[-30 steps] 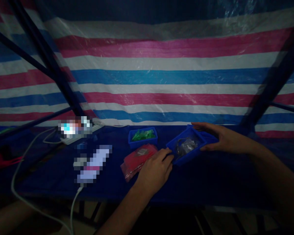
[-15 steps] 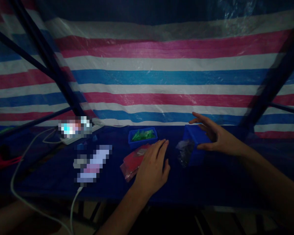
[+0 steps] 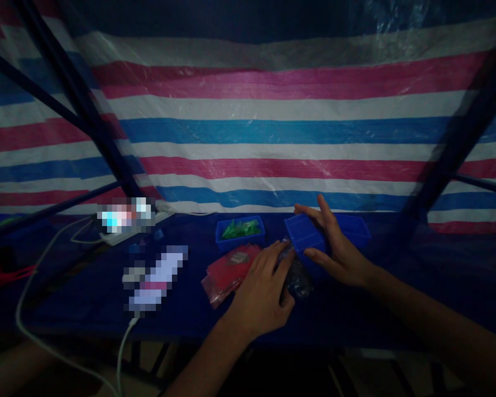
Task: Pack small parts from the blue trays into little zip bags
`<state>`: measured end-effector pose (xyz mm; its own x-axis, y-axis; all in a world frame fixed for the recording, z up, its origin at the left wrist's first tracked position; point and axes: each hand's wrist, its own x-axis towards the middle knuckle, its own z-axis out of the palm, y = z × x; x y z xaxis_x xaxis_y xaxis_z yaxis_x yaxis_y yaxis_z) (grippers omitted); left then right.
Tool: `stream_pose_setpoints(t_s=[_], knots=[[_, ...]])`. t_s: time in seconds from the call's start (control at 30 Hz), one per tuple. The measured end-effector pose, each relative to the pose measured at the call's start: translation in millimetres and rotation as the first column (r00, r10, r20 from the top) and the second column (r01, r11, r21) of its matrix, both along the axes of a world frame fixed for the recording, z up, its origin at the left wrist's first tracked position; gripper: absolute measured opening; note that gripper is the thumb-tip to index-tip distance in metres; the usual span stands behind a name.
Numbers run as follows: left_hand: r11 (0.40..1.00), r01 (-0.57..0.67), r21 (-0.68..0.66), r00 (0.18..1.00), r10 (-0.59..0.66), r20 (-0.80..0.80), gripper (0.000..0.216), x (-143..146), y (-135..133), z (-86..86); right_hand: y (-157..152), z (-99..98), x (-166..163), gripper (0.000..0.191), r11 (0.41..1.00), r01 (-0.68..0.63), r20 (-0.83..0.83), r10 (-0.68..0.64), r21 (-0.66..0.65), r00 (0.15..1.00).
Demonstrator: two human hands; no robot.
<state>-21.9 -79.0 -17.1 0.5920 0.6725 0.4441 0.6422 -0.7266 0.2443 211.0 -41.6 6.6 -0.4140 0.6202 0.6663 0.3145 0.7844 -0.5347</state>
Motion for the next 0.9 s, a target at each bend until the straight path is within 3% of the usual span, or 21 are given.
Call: stream_pose_setpoints(t_s=[0.17, 0.3, 0.43, 0.6, 0.73, 0.9], knots=[[0.989, 0.145, -0.034, 0.988, -0.146, -0.042, 0.088, 4, -1, 5.1, 2, -3.3, -5, 0.101, 0.997, -0.005, 0.127, -0.004, 0.071, 0.992], [0.979, 0.197, -0.044, 0.979, -0.199, -0.050, 0.105, 8, 2, 7.1, 4, -4.2, -7, 0.107, 0.998, -0.046, 0.142, 0.039, 0.047, 0.989], [0.974, 0.221, -0.051, 0.970, -0.225, -0.096, 0.082, 11, 5, 5.2, 4, -4.8, -12, 0.120, 0.996, -0.090, 0.168, 0.084, 0.028, 0.982], [0.975, 0.209, -0.074, 0.968, -0.217, -0.129, 0.068, 10, 4, 0.3, 2, -5.9, -16, 0.124, 0.992, -0.115, 0.224, 0.100, 0.057, 0.969], [0.976, 0.200, -0.086, 0.969, -0.210, -0.131, 0.066, 11, 3, 1.6, 2, -2.2, -13, 0.121, 0.991, -0.086, 0.282, 0.055, 0.098, 0.958], [0.973, 0.208, -0.096, 0.966, -0.220, -0.137, 0.068, 13, 6, 2.9, 3, 8.0, 1, 0.113, 0.989, 0.039, 0.259, -0.076, 0.143, 0.963]])
